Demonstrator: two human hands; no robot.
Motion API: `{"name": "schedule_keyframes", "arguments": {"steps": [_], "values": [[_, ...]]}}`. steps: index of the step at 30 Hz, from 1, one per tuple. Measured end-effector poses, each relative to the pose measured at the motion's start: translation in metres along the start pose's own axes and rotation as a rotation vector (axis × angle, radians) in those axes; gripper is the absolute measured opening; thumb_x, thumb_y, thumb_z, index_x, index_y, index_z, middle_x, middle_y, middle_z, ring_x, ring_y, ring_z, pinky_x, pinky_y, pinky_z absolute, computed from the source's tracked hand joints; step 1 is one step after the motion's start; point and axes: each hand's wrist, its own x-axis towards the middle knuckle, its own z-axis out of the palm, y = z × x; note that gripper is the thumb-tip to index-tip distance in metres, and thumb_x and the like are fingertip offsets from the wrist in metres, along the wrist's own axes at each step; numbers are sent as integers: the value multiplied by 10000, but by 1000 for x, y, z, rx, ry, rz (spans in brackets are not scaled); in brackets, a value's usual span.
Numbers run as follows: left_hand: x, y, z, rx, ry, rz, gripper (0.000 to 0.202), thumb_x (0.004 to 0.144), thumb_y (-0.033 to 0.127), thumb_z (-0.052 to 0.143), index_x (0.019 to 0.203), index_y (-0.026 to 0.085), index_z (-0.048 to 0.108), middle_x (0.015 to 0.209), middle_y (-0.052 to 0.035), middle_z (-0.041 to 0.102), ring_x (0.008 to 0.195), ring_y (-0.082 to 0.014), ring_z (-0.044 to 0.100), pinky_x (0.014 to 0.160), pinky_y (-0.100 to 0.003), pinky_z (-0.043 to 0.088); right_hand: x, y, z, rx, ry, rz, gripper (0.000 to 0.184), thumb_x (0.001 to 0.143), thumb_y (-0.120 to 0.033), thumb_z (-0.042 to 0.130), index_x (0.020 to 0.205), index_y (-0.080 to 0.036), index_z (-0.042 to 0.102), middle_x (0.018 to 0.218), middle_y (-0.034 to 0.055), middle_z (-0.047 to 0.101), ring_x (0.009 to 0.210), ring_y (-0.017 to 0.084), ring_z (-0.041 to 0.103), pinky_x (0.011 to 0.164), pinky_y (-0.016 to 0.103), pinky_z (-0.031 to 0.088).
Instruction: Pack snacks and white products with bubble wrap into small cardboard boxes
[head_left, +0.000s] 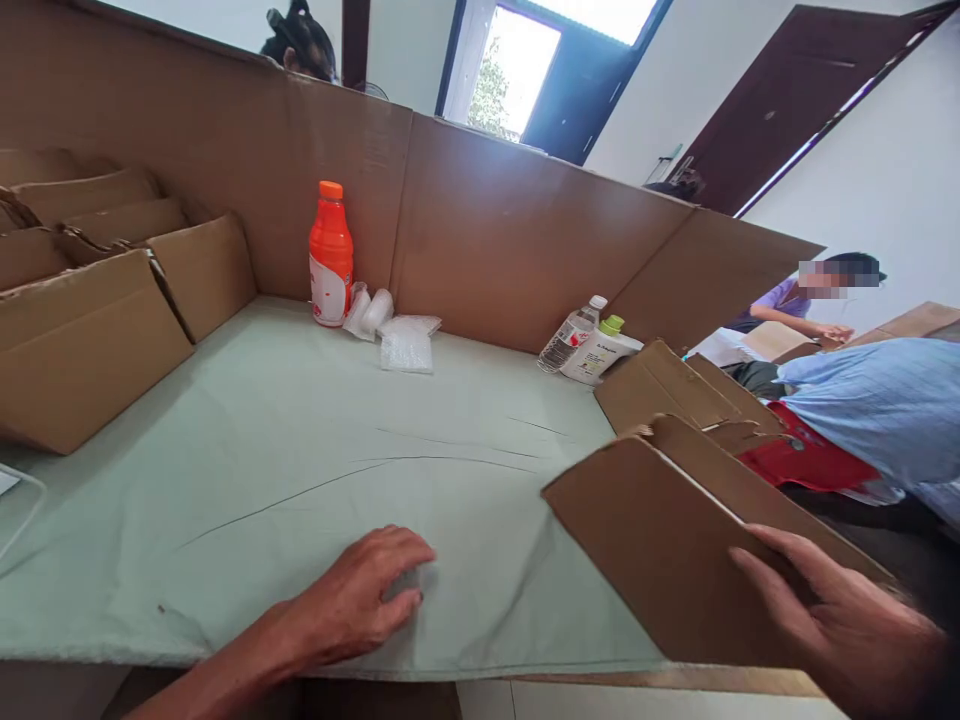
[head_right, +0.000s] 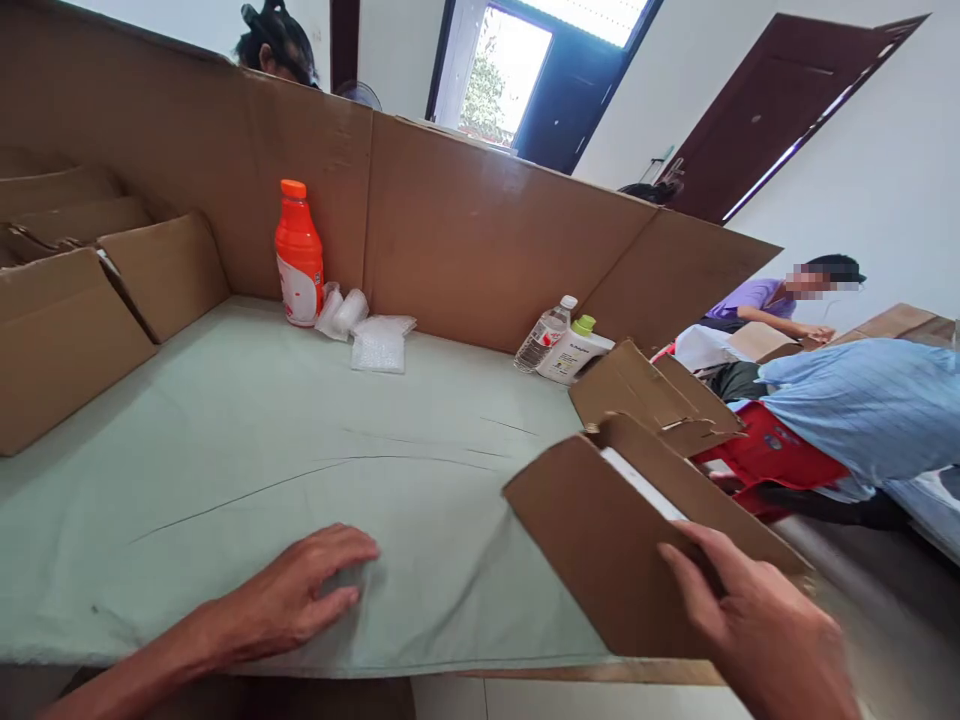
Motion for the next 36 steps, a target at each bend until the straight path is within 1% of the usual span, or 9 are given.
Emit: {"name": "schedule_keyframes", "arguments": {"steps": [4, 9, 12, 15, 18, 20, 23, 29, 36], "values": [[-14, -15, -28, -15, 271, -154, 543, 855, 301, 588, 1397, 265, 575, 1417, -111, 608, 1167, -282, 656, 821, -362, 607, 23, -113, 5, 169, -119, -348, 126, 961, -321, 566, 1058, -314, 645, 833, 53, 752, 671, 227, 692, 605, 380, 524], [-41, -35, -45, -21, 541, -277, 724, 821, 410, 670, 1499, 293, 447, 1489, -117, 546, 1253, -331, 619, 977, -476, 567, 52, -204, 16, 490, -226, -585, 203, 955, -130, 559, 1119, -238, 609, 891, 23, 746, 752, 170, 681, 768, 353, 520], [-57, -40, -50, -33, 577, -278, 741, 817, 396, 675, 1507, 279, 430, 1507, -116, 526, 1311, -350, 573, 1018, -483, 546, 58, -207, 24, 584, -123, -448, 212, 943, -195, 619, 1141, -262, 651, 1087, 67, 740, 971, 209, 688, 906, 393, 512], [-65, -43, -50, -55, 558, -264, 720, 843, 360, 654, 1516, 270, 412, 1492, -113, 537, 1353, -340, 534, 1077, -475, 504, 54, -182, 51, 719, -17, -20, 161, 942, -310, 630, 1073, -260, 708, 1162, 78, 720, 1072, 236, 666, 968, 418, 501], [-63, -50, -44, -81, 574, -253, 732, 854, 356, 657, 1529, 259, 390, 1510, -123, 514, 1380, -333, 505, 1126, -489, 456, 36, -159, 93, 923, -214, 398, 313, 939, -467, 598, 1064, -214, 735, 1065, 85, 750, 940, 228, 687, 835, 371, 549], [-59, -54, -40, -99, 587, -235, 735, 858, 355, 657, 1534, 255, 386, 1526, -127, 496, 1403, -334, 478, 1158, -512, 414, 19, -158, 118, 1050, -429, 539, 422, 921, -544, 584, 1106, -199, 740, 1053, 98, 760, 904, 241, 687, 752, 355, 560], [-51, -54, -41, -138, 559, -206, 714, 865, 351, 647, 1530, 258, 403, 1514, -130, 511, 1419, -333, 460, 1169, -522, 396, -2, -174, 139, 1186, -614, 586, 505, 919, -609, 533, 1155, -218, 747, 1131, 110, 753, 1042, 313, 668, 814, 422, 567], [-40, -53, -71, -264, 611, -271, 550, 811, 384, 656, 1322, 189, 607, 1246, -138, 692, 1215, -324, 627, 1020, -437, 529, -16, -211, 143, 1278, -586, 560, 553, 956, -619, 467, 1304, -248, 685, 1353, 87, 663, 1268, 355, 555, 1065, 499, 452], [-21, -64, -91, -277, 993, -466, 429, 660, 380, 625, 1038, 179, 610, 865, -44, 698, 787, -224, 652, 667, -288, 525, 4, -224, 183, 1300, -739, 377, 481, 966, -581, 474, 1062, -190, 738, 964, 62, 745, 852, 216, 658, 803, 343, 544]]}}
